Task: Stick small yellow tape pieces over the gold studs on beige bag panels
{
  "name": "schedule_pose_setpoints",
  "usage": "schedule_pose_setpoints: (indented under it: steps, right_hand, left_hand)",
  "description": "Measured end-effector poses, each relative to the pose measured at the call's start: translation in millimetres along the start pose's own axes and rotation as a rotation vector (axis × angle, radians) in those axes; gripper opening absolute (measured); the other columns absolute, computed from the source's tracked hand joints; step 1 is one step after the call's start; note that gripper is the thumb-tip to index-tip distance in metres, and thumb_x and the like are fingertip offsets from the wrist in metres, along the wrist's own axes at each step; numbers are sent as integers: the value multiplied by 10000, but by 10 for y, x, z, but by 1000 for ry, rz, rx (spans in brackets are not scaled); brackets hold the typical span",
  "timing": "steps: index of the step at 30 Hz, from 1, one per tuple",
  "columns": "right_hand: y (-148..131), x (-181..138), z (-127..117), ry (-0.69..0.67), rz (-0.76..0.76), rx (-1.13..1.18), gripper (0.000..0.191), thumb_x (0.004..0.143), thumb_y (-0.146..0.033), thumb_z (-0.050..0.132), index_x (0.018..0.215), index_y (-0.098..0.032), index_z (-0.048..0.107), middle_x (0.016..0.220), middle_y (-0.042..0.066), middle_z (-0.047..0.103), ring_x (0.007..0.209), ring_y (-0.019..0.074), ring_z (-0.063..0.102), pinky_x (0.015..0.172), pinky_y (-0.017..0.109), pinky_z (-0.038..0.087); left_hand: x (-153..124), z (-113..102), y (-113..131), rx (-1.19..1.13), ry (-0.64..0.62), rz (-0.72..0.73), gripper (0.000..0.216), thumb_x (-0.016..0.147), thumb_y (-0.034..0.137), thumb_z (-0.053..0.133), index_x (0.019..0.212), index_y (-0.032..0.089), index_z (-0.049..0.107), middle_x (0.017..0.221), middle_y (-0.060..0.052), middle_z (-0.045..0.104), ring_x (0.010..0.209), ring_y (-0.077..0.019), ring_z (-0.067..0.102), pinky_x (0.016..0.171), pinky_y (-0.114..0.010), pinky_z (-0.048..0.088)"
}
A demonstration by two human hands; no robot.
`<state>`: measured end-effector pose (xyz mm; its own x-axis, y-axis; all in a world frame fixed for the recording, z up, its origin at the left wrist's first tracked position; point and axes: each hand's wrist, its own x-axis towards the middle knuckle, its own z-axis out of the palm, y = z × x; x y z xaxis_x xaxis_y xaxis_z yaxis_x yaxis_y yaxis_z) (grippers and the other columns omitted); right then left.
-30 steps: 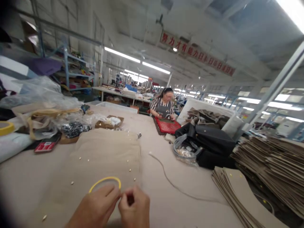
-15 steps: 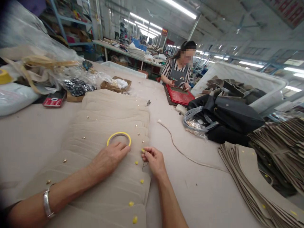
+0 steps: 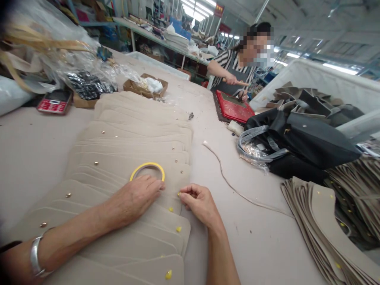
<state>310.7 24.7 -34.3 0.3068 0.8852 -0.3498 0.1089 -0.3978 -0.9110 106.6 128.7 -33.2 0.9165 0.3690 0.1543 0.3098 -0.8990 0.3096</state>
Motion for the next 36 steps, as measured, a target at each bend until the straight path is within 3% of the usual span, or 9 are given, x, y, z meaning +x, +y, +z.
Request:
schedule_pose_setpoints:
  steps: [6,17,23,26,28,31,36]
  right_hand:
    - [14,-43,64,12,-15,-143,152,758,-299,644,769,-151,681,580,-32,584,508,91,483,501,204,398]
    - [-76,-70,182,162,-183,-596,139,782,-201,577,721,-196,702,619,-2,690,546,142,591,552,234,420]
    - [-18,-71,212,198,-220,-600,127,804,-206,577,863,-203,690,683,9,699,628,164,623,626,266,465]
    - [44,-80,175,317,-243,-527,147,770,-273,653,896,-197,662,796,39,706,712,187,643,620,276,489]
    - [85,-109,127,359,-169,-375,196,777,-369,663,855,-191,639,765,34,687,606,169,622,524,264,481]
    - [122,-179,76,283,-98,-226,245,836,-423,601,815,-183,645,611,-7,639,474,137,560,470,250,461]
    - [142,-228,166,300,-302,-573,187,863,-307,582,818,-206,733,778,43,735,695,178,643,684,282,481]
  left_hand:
    - [40,-28,27,48,-56,-11,140,942,133,428,922,177,560,857,-51,601,778,-234,483,721,-367,389]
    - [21,-17,30,58,-23,-1,142,950,150,430,900,181,559,840,-49,596,773,-225,483,715,-356,386]
    - [12,-4,33,98,-19,-3,148,960,157,418,904,188,552,833,-45,590,774,-235,480,718,-362,381]
    - [5,15,25,110,-5,7,141,955,145,423,924,187,555,837,-45,594,780,-233,485,724,-358,377]
    - [6,23,20,110,8,9,140,952,141,429,926,184,560,835,-46,596,774,-229,487,722,-356,375]
    - [11,23,16,95,27,8,143,944,134,435,923,180,569,832,-49,599,766,-229,485,716,-357,372]
    - [4,-14,27,57,43,5,172,944,118,412,946,174,575,855,-54,604,794,-226,484,728,-350,378]
